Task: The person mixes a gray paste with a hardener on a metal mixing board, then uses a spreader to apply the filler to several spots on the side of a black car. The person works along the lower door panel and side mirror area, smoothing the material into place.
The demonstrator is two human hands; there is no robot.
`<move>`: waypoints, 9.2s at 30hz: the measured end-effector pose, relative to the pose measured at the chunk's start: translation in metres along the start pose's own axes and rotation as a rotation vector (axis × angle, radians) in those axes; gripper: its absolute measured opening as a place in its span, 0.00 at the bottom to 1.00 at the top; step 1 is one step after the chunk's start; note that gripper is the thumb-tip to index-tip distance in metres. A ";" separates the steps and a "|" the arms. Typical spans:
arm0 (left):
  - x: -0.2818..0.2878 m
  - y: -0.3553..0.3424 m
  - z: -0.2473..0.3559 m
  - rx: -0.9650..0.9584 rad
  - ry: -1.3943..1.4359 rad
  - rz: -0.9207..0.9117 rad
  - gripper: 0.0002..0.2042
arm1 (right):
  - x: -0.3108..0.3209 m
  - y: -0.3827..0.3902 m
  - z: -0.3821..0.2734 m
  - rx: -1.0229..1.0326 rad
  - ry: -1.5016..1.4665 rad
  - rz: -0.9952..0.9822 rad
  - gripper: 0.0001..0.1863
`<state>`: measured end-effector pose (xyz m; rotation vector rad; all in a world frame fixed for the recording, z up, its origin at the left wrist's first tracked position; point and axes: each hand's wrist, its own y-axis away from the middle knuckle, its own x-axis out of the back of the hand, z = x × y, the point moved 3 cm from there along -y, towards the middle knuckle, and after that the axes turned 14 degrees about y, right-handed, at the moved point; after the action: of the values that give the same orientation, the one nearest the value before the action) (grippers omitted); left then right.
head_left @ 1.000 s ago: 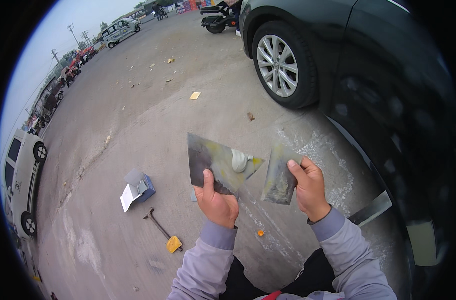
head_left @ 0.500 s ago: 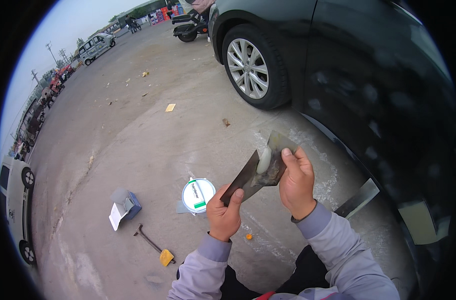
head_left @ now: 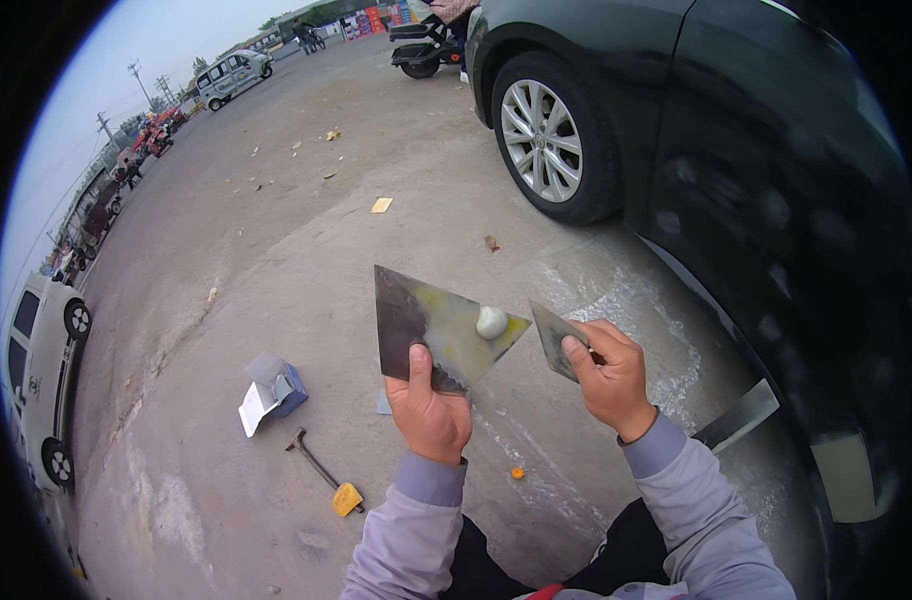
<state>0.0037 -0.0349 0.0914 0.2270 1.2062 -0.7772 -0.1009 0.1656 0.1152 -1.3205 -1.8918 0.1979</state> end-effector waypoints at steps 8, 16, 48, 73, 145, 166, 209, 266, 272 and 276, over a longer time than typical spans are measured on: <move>0.001 0.017 -0.012 -0.133 -0.174 -0.076 0.15 | -0.029 0.022 -0.041 0.218 0.152 0.087 0.20; -0.006 0.025 -0.014 -0.176 -0.300 -0.172 0.14 | -0.025 0.023 -0.042 0.225 0.081 0.126 0.18; -0.008 -0.001 0.006 -0.101 -0.145 -0.069 0.17 | -0.011 0.012 -0.028 0.146 0.085 0.137 0.20; -0.043 0.028 -0.048 -0.202 -0.188 -0.248 0.16 | 0.030 0.029 -0.018 0.241 0.108 0.190 0.27; -0.089 -0.012 -0.338 1.010 0.334 -0.116 0.19 | 0.174 0.063 0.092 -0.617 0.433 0.390 0.16; -0.068 -0.054 -0.277 0.451 -0.177 -0.677 0.11 | 0.183 -0.009 0.097 -0.747 -0.612 1.050 0.17; -0.049 -0.097 -0.258 0.872 0.350 0.052 0.21 | 0.225 -0.100 0.169 -0.054 1.835 0.545 0.27; -0.049 -0.093 -0.270 0.895 0.429 0.091 0.20 | 0.320 -0.179 0.068 0.315 2.016 0.364 0.30; -0.043 -0.097 -0.273 0.898 0.413 0.126 0.21 | 0.319 -0.178 0.079 0.250 2.024 0.310 0.27; -0.043 -0.098 -0.271 0.925 0.427 0.144 0.21 | 0.312 -0.164 0.073 0.167 2.008 0.219 0.26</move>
<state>-0.2689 0.0603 0.0525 1.2765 1.1251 -1.1535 -0.3100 0.3784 0.3169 -0.7997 -0.0102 -0.6458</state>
